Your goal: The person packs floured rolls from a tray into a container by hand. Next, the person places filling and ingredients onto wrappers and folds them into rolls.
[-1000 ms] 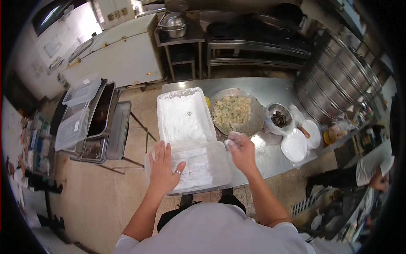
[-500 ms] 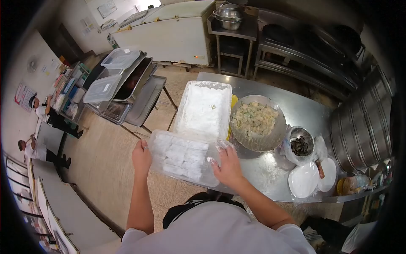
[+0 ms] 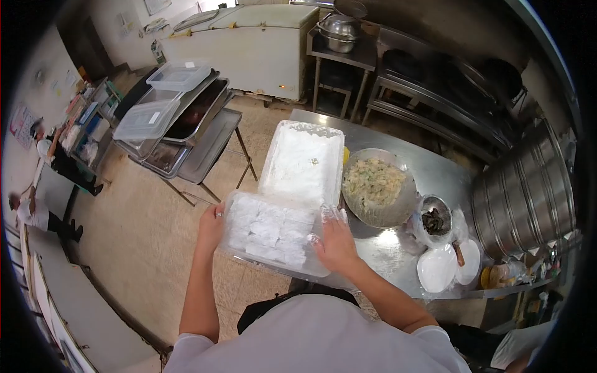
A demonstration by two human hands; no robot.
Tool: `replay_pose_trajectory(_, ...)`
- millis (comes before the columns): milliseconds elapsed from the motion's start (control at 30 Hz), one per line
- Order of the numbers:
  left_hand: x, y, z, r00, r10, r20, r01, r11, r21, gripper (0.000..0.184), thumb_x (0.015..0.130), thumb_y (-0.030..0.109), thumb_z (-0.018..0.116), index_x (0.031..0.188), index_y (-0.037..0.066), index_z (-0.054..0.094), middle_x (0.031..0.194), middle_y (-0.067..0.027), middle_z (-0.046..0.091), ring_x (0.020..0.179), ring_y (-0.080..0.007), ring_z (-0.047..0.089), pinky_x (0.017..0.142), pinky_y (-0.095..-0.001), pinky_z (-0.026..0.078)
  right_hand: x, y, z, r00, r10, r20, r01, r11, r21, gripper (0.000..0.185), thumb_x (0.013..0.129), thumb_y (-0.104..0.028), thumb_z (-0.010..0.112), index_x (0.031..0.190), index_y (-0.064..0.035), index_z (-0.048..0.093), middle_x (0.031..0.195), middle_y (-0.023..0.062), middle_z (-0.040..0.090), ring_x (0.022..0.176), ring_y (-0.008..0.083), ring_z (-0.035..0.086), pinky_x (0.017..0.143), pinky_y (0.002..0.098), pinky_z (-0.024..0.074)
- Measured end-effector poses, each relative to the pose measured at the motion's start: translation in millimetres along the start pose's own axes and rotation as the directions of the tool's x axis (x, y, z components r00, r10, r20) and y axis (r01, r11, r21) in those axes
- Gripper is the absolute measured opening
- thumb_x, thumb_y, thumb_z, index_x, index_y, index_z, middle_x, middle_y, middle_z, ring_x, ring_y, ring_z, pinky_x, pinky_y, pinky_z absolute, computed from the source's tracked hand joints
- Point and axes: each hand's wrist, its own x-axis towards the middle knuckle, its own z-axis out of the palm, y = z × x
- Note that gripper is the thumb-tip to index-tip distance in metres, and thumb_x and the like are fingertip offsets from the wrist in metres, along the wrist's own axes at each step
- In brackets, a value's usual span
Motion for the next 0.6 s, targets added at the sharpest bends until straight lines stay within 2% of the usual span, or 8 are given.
replay_pose_trajectory(33, 2.8, 4.1, -0.2, 0.999, -0.026, 0.023, 0.026, 1.000, 0.017, 0.048, 0.114, 0.039, 0.054, 0.114, -0.006, 0.071, 0.105, -0.0306, 0.074, 0.101, -0.0453, 0.072, 0.087, -0.0495, 0.053, 0.6, 0.3, -0.8, 1.000, 0.006, 0.030, -0.006, 1.000, -0.013, 0.079, 0.102, -0.034, 0.064, 0.154, 0.0195, 0.040, 0.160, 0.0392, 0.043, 0.153, 0.0510, 0.037, 0.131, 0.0558, 0.0231)
replay_pose_trajectory(133, 12.5, 19.0, -2.8, 0.996, 0.022, 0.090, -0.030, 0.996, 0.087, 0.052, 0.114, 0.042, 0.052, 0.111, -0.007, 0.071, 0.105, -0.0325, 0.073, 0.103, -0.0488, 0.071, 0.089, -0.0520, 0.053, 1.9, -3.2, -6.6, 0.997, 0.036, 0.068, -0.034, 0.999, -0.020, 0.079, 0.102, -0.034, 0.063, 0.154, 0.0198, 0.039, 0.160, 0.0402, 0.042, 0.154, 0.0512, 0.036, 0.132, 0.0549, 0.0223)
replay_pose_trajectory(233, 34.8, 25.9, 5.9, 0.989, 0.024, 0.147, -0.044, 0.990, 0.135, 0.054, 0.113, 0.045, 0.051, 0.110, -0.005, 0.071, 0.105, -0.0333, 0.072, 0.103, -0.0515, 0.069, 0.089, -0.0533, 0.052, 0.4, -2.3, -5.0, 0.999, 0.036, 0.040, -0.035, 0.999, -0.017, 0.078, 0.102, -0.034, 0.063, 0.154, 0.0200, 0.040, 0.158, 0.0402, 0.044, 0.153, 0.0516, 0.038, 0.131, 0.0545, 0.0234)
replay_pose_trajectory(333, 36.2, 42.9, 7.9, 0.989, -0.016, 0.144, -0.006, 0.989, 0.150, 0.052, 0.113, 0.045, 0.052, 0.111, -0.003, 0.071, 0.107, -0.0334, 0.072, 0.105, -0.0534, 0.067, 0.089, -0.0548, 0.052, 1.9, -0.4, -0.7, 0.999, 0.030, 0.018, -0.030, 0.999, -0.017, 0.077, 0.102, -0.035, 0.062, 0.153, 0.0188, 0.042, 0.157, 0.0393, 0.046, 0.152, 0.0511, 0.040, 0.131, 0.0544, 0.0240)
replay_pose_trajectory(500, 30.6, 34.4, 14.2, 0.988, 0.145, 0.055, -0.153, 0.966, 0.207, 0.046, 0.113, 0.040, 0.053, 0.110, -0.002, 0.071, 0.106, -0.0316, 0.073, 0.104, -0.0533, 0.067, 0.087, -0.0560, 0.052, 0.3, 2.8, 3.7, 0.998, 0.048, 0.037, -0.046, 0.998, -0.034, 0.075, 0.104, -0.038, 0.060, 0.154, 0.0144, 0.044, 0.158, 0.0356, 0.049, 0.152, 0.0480, 0.041, 0.133, 0.0554, 0.0203)
replay_pose_trajectory(533, 33.0, 31.6, 14.9, 0.983, 0.178, 0.045, -0.183, 0.957, 0.223, 0.045, 0.113, 0.039, 0.053, 0.110, -0.002, 0.071, 0.105, -0.0312, 0.073, 0.103, -0.0530, 0.068, 0.087, -0.0560, 0.052, -0.4, 5.5, 7.2, 0.999, 0.011, -0.037, -0.013, 0.998, -0.059, 0.074, 0.105, -0.039, 0.058, 0.156, 0.0129, 0.042, 0.157, 0.0345, 0.049, 0.151, 0.0473, 0.043, 0.132, 0.0548, 0.0226)
replay_pose_trajectory(600, 35.1, 31.1, 14.2, 0.987, 0.156, 0.029, -0.157, 0.948, 0.278, 0.039, 0.112, 0.034, 0.056, 0.118, -0.001, 0.072, 0.111, -0.0279, 0.075, 0.104, -0.0470, 0.071, 0.090, -0.0513, 0.054, -1.5, 8.0, 13.5, 0.982, -0.072, -0.172, 0.052, 0.991, -0.122, 0.074, 0.109, -0.040, 0.054, 0.161, 0.0100, 0.038, 0.157, 0.0322, 0.051, 0.150, 0.0458, 0.045, 0.130, 0.0535, 0.0273)
